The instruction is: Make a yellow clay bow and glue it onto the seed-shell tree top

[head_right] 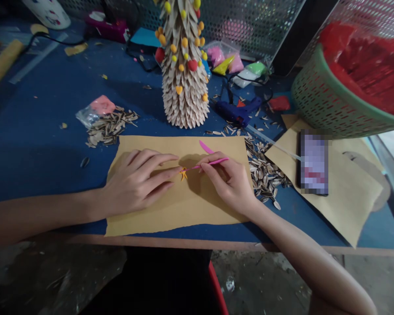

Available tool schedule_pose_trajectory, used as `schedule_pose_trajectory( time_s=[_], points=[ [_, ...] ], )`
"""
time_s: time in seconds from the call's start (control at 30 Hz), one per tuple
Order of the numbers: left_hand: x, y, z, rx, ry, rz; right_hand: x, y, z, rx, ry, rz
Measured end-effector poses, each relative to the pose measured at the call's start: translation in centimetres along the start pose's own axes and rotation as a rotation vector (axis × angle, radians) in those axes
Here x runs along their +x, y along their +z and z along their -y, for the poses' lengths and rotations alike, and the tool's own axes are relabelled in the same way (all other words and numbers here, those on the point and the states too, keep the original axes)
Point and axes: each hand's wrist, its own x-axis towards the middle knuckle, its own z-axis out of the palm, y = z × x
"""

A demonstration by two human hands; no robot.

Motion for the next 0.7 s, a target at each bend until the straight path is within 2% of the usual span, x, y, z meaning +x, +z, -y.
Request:
schedule_pose_trajectory(
  time_s=[0.47, 0.7],
  points=[
    [-0.05, 0.02, 0.02, 0.022, 0.006, 0.003, -0.09, -0.03, -0.12, -0.072, -0.005, 0.006],
    [-0.10, 0.13, 0.00, -0.006, -0.006, -0.003, 0.06, -0.11, 0.09, 0.045, 0.034, 0.005]
  ],
)
